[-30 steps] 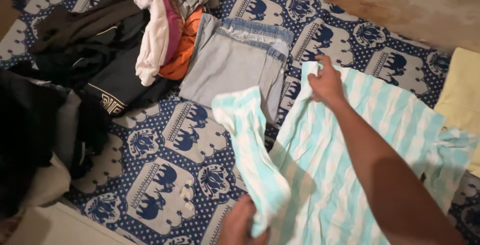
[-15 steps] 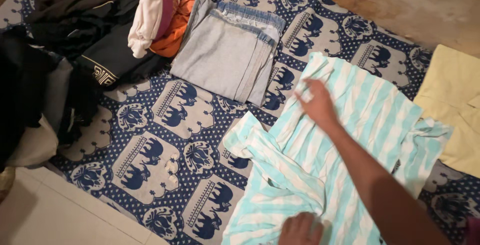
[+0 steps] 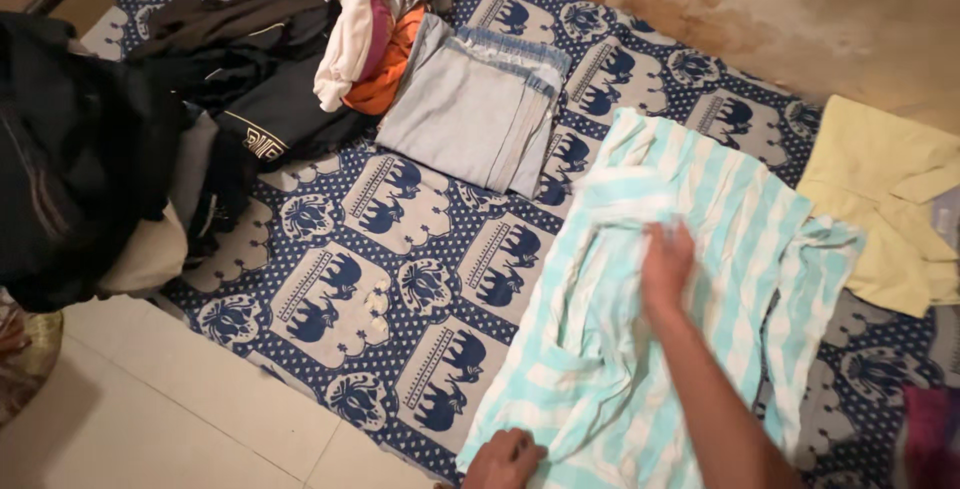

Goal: The person folds a light blue and white striped polo shirt on a patterned bedsheet, smoothing and aligning it before folding it into a compact rectangle. The person then folds a white polo shirt with a maroon stripe, buttoning the collar, smoothing the fabric, and folding it neatly. Both folded shirts are placed on the bed.

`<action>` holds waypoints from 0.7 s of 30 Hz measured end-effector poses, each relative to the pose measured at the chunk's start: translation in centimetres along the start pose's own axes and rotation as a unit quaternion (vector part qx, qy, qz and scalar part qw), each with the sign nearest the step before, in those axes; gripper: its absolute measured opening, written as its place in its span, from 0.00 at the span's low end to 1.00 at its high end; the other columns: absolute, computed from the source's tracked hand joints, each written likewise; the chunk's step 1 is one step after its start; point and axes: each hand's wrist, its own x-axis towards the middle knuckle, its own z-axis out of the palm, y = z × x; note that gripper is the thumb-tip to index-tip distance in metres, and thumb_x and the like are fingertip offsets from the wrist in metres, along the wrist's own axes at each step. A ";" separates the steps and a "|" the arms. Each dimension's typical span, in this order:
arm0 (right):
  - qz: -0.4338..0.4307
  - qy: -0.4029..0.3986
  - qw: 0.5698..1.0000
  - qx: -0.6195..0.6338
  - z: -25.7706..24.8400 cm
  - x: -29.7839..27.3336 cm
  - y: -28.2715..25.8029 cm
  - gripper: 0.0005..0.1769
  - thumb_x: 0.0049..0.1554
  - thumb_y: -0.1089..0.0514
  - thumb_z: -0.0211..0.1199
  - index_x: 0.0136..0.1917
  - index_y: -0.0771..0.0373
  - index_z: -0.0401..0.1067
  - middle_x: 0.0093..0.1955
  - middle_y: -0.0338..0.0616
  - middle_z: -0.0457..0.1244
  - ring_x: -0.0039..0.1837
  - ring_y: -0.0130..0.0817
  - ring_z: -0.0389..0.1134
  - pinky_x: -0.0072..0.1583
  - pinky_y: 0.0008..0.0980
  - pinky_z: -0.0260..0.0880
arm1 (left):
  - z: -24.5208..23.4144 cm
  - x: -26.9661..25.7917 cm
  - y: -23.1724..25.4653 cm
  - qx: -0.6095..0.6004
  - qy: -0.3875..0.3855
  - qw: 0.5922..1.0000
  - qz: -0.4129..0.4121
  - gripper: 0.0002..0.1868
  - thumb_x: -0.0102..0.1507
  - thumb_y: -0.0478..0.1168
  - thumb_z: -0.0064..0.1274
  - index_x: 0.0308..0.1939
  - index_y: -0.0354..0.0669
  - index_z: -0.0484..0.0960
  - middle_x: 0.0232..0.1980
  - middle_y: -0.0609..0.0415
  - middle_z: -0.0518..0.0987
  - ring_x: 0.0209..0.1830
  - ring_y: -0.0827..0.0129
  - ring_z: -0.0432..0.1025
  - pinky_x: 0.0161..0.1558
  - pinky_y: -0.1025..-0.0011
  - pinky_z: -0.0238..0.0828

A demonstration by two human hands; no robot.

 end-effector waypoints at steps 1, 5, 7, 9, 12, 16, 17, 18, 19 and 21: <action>0.105 -0.036 0.993 -0.039 -3.5 1.2 0.6 0.23 0.66 0.53 0.56 0.58 0.79 0.73 0.56 0.66 0.68 0.58 0.57 0.65 0.65 0.43 0.62 | -0.9 0.7 0.7 -0.014 0.000 1.000 -0.007 0.12 0.58 0.33 0.58 0.44 0.43 0.88 0.42 0.48 0.78 0.40 0.56 0.75 0.39 0.62 0.74; 0.059 0.070 0.993 0.073 -14.7 4.2 0.1 0.18 0.59 0.62 0.60 0.61 0.72 0.71 0.56 0.45 0.68 0.54 0.33 0.67 0.58 0.31 0.67 | -4.5 2.8 3.4 0.016 -0.032 0.999 -0.035 0.17 0.55 0.32 0.57 0.49 0.40 0.85 0.50 0.44 0.77 0.48 0.51 0.72 0.45 0.57 0.69; -0.004 0.088 0.995 0.041 -18.8 4.9 -0.2 0.17 0.62 0.65 0.63 0.63 0.72 0.73 0.61 0.45 0.69 0.58 0.31 0.69 0.60 0.31 0.69 | -5.8 3.3 4.4 0.064 0.000 0.997 -0.037 0.25 0.46 0.32 0.59 0.49 0.36 0.84 0.54 0.39 0.76 0.53 0.43 0.69 0.44 0.50 0.64; 0.009 0.103 0.978 0.182 -22.3 5.3 0.5 0.19 0.57 0.70 0.61 0.62 0.66 0.71 0.61 0.42 0.69 0.59 0.30 0.72 0.61 0.29 0.72 | -6.9 3.7 4.8 0.060 -0.023 0.997 -0.036 0.18 0.50 0.33 0.58 0.44 0.41 0.84 0.53 0.43 0.77 0.56 0.47 0.68 0.48 0.53 0.62; 0.010 0.193 0.971 -0.141 -26.9 4.8 3.4 0.10 0.57 0.70 0.64 0.49 0.75 0.64 0.46 0.54 0.64 0.46 0.35 0.63 0.56 0.37 0.66 | -8.3 3.9 4.8 0.045 -0.107 0.990 -0.081 0.12 0.58 0.33 0.55 0.45 0.43 0.82 0.54 0.52 0.78 0.59 0.54 0.69 0.54 0.57 0.62; -0.011 0.201 0.976 -0.079 -32.2 2.5 7.3 0.14 0.59 0.72 0.61 0.56 0.74 0.62 0.52 0.52 0.64 0.51 0.36 0.65 0.55 0.36 0.68 | -10.6 3.6 4.4 -0.037 -0.139 0.989 -0.024 0.14 0.58 0.31 0.53 0.48 0.42 0.82 0.59 0.53 0.80 0.65 0.57 0.69 0.58 0.59 0.64; -0.005 0.199 0.977 -0.081 -32.8 1.8 7.8 0.14 0.59 0.72 0.61 0.57 0.74 0.61 0.53 0.53 0.63 0.51 0.36 0.66 0.54 0.37 0.68 | -11.2 3.3 4.5 -0.036 -0.137 0.990 -0.008 0.12 0.60 0.32 0.53 0.48 0.41 0.81 0.59 0.52 0.79 0.64 0.56 0.68 0.57 0.58 0.63; -0.004 0.197 0.977 -0.082 -33.2 1.1 7.7 0.15 0.60 0.72 0.60 0.58 0.74 0.61 0.54 0.53 0.63 0.52 0.37 0.66 0.54 0.37 0.68 | -11.8 3.1 4.6 -0.036 -0.136 0.990 0.007 0.11 0.62 0.33 0.54 0.48 0.40 0.80 0.59 0.50 0.79 0.64 0.54 0.68 0.57 0.57 0.63; -0.003 0.193 0.977 -0.085 -33.4 0.6 7.3 0.15 0.61 0.73 0.60 0.59 0.74 0.60 0.54 0.53 0.63 0.52 0.37 0.66 0.53 0.37 0.68 | -12.2 3.1 4.7 -0.036 -0.135 0.990 0.023 0.10 0.64 0.34 0.55 0.49 0.39 0.80 0.59 0.48 0.78 0.64 0.53 0.67 0.57 0.55 0.62; -0.022 0.175 0.981 -0.087 -32.4 0.2 4.9 0.16 0.62 0.73 0.59 0.61 0.74 0.60 0.56 0.54 0.63 0.53 0.37 0.66 0.52 0.38 0.68 | -13.1 3.6 5.0 -0.043 -0.153 0.987 0.015 0.10 0.64 0.36 0.54 0.49 0.41 0.81 0.59 0.50 0.80 0.64 0.54 0.69 0.58 0.56 0.62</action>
